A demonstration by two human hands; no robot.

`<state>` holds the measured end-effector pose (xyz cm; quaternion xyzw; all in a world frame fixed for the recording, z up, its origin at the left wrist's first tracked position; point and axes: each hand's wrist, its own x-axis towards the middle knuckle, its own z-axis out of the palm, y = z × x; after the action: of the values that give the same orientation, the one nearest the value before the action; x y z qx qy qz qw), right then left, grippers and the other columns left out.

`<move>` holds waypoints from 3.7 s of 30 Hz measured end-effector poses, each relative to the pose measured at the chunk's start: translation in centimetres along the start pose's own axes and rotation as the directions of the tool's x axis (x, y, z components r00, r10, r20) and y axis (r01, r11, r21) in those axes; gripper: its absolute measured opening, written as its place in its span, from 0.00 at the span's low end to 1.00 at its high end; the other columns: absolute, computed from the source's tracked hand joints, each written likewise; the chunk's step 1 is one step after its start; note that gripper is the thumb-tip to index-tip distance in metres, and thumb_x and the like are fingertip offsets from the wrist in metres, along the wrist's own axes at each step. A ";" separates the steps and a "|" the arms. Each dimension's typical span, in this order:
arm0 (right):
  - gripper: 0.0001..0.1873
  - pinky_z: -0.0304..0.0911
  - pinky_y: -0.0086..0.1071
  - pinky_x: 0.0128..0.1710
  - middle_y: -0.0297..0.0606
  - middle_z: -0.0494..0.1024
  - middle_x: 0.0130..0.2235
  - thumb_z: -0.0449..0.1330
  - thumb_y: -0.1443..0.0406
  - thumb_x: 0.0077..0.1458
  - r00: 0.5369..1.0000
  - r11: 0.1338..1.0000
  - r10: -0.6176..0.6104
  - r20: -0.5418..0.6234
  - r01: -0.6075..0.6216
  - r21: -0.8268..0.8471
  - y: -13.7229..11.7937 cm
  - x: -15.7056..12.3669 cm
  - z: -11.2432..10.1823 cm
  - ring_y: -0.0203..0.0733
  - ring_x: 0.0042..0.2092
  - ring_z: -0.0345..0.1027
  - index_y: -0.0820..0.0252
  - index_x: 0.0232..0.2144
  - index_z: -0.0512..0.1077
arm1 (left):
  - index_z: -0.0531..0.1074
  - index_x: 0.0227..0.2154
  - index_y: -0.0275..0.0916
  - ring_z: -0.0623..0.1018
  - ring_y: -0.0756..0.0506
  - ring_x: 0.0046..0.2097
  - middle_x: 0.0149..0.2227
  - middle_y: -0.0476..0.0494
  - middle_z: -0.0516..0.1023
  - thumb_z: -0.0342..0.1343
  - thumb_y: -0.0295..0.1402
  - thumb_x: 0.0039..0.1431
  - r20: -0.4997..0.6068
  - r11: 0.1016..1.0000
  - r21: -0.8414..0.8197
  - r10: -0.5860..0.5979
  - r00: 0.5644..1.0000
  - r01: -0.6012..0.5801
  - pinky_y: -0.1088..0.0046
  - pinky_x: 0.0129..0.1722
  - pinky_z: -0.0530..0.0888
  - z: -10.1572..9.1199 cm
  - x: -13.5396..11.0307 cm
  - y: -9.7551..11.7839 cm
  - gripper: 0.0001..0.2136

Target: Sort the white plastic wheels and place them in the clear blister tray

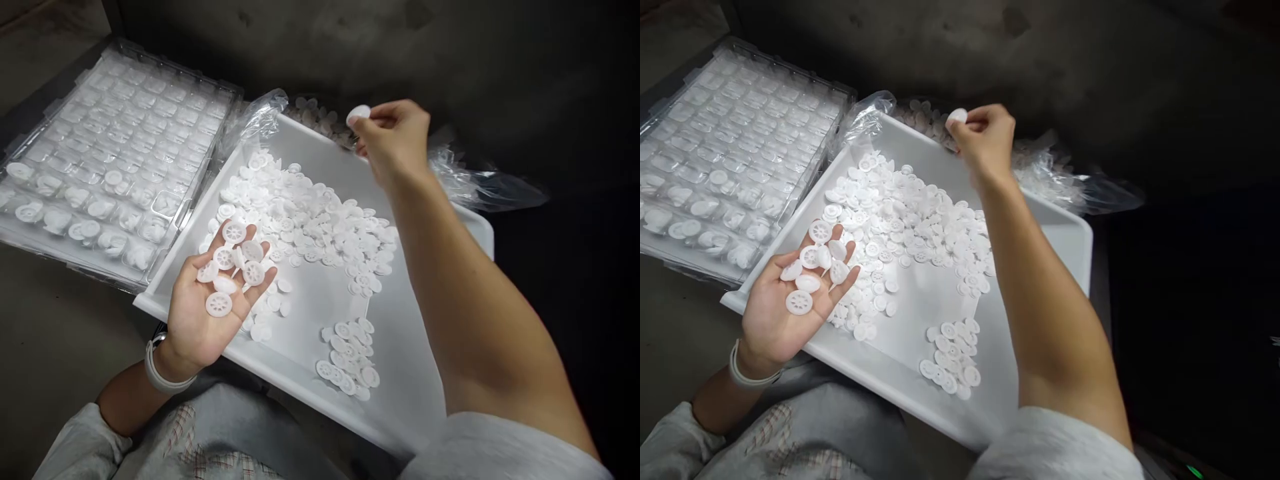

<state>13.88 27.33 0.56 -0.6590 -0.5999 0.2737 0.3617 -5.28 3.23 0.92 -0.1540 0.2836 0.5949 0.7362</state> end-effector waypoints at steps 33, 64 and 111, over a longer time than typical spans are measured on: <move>0.15 0.64 0.43 0.40 0.49 0.67 0.49 0.64 0.70 0.56 0.397 0.397 -0.783 0.479 0.912 -0.107 -2.8 -19.2 -0.9 0.49 0.46 0.62 0.60 0.46 0.70 | 0.69 0.56 0.41 0.75 0.42 0.57 0.52 0.43 0.78 0.43 0.35 0.63 0.115 0.997 -0.008 -0.072 0.991 0.073 0.61 0.60 0.69 -0.7 0.7 -0.3 0.20; 0.10 0.59 0.31 0.27 0.36 0.63 0.32 0.66 0.57 0.52 0.857 0.977 -0.098 0.506 -0.013 0.211 -2.9 -22.6 0.7 0.38 0.34 0.60 0.53 0.25 0.71 | 0.68 0.56 0.44 0.66 0.40 0.66 0.57 0.45 0.74 0.44 0.34 0.62 0.129 0.993 -0.106 -0.032 0.991 0.046 0.54 0.64 0.65 -0.7 0.9 -0.3 0.20; 0.15 0.63 0.26 0.23 0.31 0.64 0.34 0.62 0.72 0.53 0.871 0.908 -0.213 0.443 0.009 0.419 -1.0 -22.1 0.6 0.33 0.29 0.61 0.50 0.41 0.66 | 0.68 0.58 0.45 0.69 0.44 0.63 0.56 0.49 0.76 0.44 0.30 0.61 0.129 0.998 -0.029 -0.051 0.990 0.055 0.62 0.66 0.63 -0.7 0.6 -0.3 0.23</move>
<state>9.93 5.55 -0.65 -0.4452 -0.6386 0.5241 0.3454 -5.08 3.25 -0.02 -0.1347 0.2218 0.5883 0.7659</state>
